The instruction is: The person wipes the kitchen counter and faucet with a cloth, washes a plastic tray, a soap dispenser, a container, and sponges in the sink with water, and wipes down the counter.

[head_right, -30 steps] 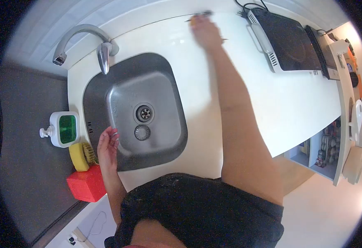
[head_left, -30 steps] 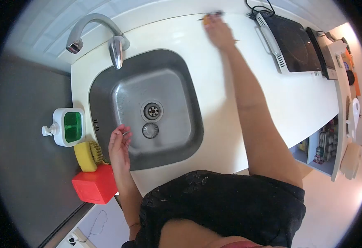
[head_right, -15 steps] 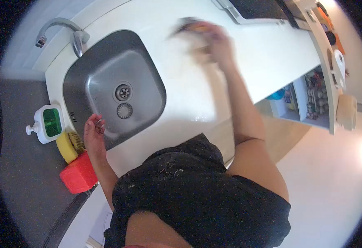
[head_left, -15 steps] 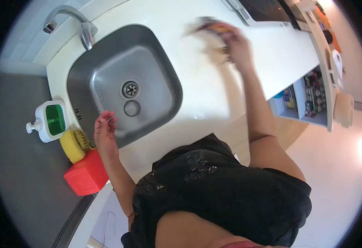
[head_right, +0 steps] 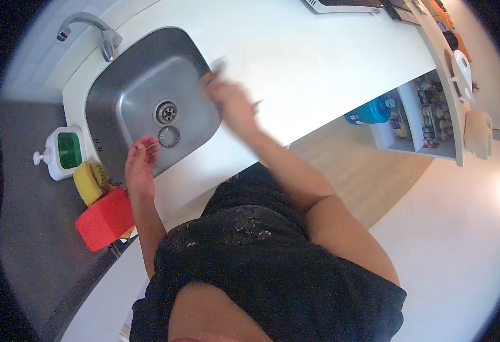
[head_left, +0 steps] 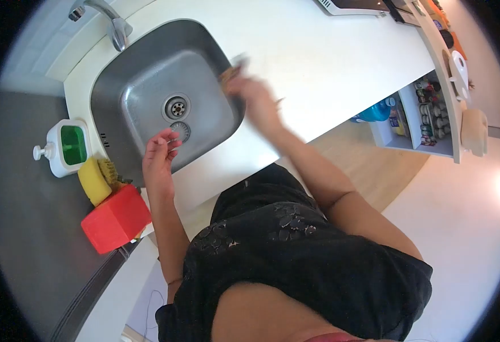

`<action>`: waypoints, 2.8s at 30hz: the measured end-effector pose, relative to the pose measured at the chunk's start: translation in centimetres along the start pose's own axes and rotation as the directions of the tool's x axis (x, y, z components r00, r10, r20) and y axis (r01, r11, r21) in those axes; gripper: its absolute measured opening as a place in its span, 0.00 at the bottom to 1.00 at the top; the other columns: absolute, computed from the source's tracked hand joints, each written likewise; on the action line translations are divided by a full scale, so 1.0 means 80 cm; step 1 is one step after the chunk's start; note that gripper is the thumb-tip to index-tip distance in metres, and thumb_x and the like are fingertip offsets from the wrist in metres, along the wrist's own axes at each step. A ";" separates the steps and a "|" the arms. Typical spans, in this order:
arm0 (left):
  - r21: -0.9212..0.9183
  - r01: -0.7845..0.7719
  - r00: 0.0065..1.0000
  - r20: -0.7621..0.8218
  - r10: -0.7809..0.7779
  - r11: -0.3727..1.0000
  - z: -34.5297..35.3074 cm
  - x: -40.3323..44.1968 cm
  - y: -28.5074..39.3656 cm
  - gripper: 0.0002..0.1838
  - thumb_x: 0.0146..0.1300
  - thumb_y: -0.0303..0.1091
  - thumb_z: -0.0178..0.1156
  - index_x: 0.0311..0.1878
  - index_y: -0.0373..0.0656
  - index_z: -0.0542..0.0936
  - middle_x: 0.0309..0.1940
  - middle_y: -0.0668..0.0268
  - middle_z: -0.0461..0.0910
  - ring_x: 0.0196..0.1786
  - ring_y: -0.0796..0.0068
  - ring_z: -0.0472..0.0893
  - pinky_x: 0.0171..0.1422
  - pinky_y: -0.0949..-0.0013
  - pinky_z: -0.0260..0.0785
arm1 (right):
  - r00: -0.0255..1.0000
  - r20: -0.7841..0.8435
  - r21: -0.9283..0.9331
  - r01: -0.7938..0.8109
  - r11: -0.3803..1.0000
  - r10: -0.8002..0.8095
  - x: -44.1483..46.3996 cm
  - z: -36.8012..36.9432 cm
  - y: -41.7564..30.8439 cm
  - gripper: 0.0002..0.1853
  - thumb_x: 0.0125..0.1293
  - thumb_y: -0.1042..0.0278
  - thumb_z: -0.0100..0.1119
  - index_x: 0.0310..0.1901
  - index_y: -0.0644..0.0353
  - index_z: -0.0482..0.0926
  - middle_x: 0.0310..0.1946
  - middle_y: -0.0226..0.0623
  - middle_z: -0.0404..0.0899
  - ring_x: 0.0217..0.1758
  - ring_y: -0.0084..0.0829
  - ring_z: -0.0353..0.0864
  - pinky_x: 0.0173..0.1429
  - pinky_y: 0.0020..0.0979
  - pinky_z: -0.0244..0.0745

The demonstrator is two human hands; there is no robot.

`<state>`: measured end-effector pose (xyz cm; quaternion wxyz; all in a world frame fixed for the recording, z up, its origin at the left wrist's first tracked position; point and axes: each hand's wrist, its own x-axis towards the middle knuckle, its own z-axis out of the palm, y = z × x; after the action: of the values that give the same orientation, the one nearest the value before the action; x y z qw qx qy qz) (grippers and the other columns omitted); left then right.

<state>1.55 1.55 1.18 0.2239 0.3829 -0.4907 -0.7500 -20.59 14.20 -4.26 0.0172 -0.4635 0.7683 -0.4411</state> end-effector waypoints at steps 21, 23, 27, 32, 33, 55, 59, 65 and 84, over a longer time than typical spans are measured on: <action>0.056 -0.180 0.973 -0.137 0.186 0.982 0.050 -0.090 -0.037 0.16 0.68 0.38 0.49 0.53 0.38 0.71 0.47 0.63 0.75 0.45 0.77 0.74 0.49 0.76 0.64 | 0.830 0.375 -0.050 0.462 0.885 -0.412 -0.105 -0.056 -0.028 0.16 0.61 0.56 0.52 0.49 0.48 0.78 0.59 0.26 0.69 0.68 0.34 0.59 0.71 0.46 0.47; 0.061 -0.213 0.970 -0.108 0.218 0.975 0.101 -0.098 -0.032 0.16 0.68 0.38 0.49 0.53 0.38 0.71 0.47 0.63 0.75 0.45 0.77 0.74 0.48 0.76 0.64 | 0.718 0.403 0.167 0.553 0.817 -0.568 -0.107 -0.087 -0.036 0.15 0.62 0.55 0.52 0.49 0.45 0.78 0.60 0.26 0.68 0.69 0.34 0.57 0.73 0.46 0.43; 0.082 -0.246 0.967 -0.042 0.250 0.966 0.205 -0.110 -0.047 0.15 0.69 0.38 0.49 0.52 0.39 0.72 0.46 0.64 0.76 0.43 0.79 0.75 0.47 0.77 0.64 | 0.752 0.293 0.179 0.563 0.807 -0.590 -0.119 -0.225 -0.024 0.09 0.54 0.65 0.57 0.38 0.51 0.79 0.47 0.30 0.75 0.52 0.35 0.73 0.54 0.38 0.69; 0.210 -0.205 0.979 0.058 0.197 0.956 0.324 -0.109 -0.101 0.12 0.69 0.37 0.49 0.49 0.42 0.74 0.45 0.67 0.76 0.41 0.80 0.75 0.46 0.77 0.64 | 0.992 0.069 -0.096 -0.101 0.990 0.108 -0.214 -0.401 0.084 0.02 0.52 0.72 0.55 0.28 0.54 0.74 0.31 0.36 0.73 0.40 0.39 0.75 0.43 0.36 0.70; 0.223 -0.198 0.979 0.101 0.180 0.954 0.349 -0.114 -0.104 0.11 0.68 0.35 0.50 0.48 0.42 0.74 0.46 0.67 0.76 0.44 0.80 0.74 0.48 0.76 0.64 | 0.947 0.129 -0.204 -0.264 0.943 0.294 -0.240 -0.417 0.119 0.05 0.52 0.70 0.56 0.33 0.53 0.75 0.38 0.37 0.73 0.46 0.41 0.73 0.46 0.37 0.70; 0.235 -0.525 0.136 0.972 -0.192 0.818 1.042 -0.060 -0.219 0.07 0.62 0.31 0.55 0.43 0.42 0.77 0.42 0.67 0.73 0.45 0.76 0.73 0.50 0.73 0.65 | 0.317 -0.373 0.913 -0.043 0.406 0.872 -0.264 -1.025 0.519 0.32 0.64 0.42 0.51 0.56 0.62 0.62 0.51 0.49 0.73 0.52 0.43 0.75 0.52 0.44 0.71; 0.242 -0.594 0.006 0.955 -0.297 0.767 1.112 -0.060 -0.220 0.09 0.63 0.32 0.54 0.45 0.42 0.76 0.41 0.67 0.73 0.45 0.76 0.73 0.51 0.72 0.65 | 0.282 -0.394 0.915 0.035 0.401 0.874 -0.208 -1.125 0.582 0.49 0.57 0.34 0.54 0.67 0.62 0.44 0.60 0.63 0.58 0.59 0.57 0.66 0.56 0.53 0.68; 0.335 -0.622 0.216 0.942 -0.256 0.708 1.155 -0.061 -0.234 0.09 0.64 0.32 0.53 0.46 0.41 0.76 0.41 0.67 0.74 0.44 0.76 0.73 0.51 0.73 0.65 | 0.397 -0.258 0.966 0.076 0.248 0.881 -0.182 -1.206 0.701 0.59 0.50 0.28 0.56 0.70 0.50 0.31 0.66 0.65 0.38 0.67 0.67 0.48 0.61 0.60 0.60; 0.455 -0.257 0.810 0.583 -0.067 0.853 1.162 -0.152 -0.277 0.10 0.67 0.34 0.53 0.46 0.38 0.75 0.40 0.67 0.77 0.46 0.79 0.75 0.54 0.74 0.65 | 0.697 -0.425 0.851 0.089 0.517 0.578 -0.229 -1.202 0.640 0.37 0.50 0.82 0.43 0.65 0.61 0.46 0.53 0.45 0.63 0.55 0.55 0.72 0.53 0.46 0.79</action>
<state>-63.99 71.95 6.34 -0.0078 0.1557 -0.7360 -0.6588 -87.70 100.44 11.86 0.0229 -0.0840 0.4818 -0.8719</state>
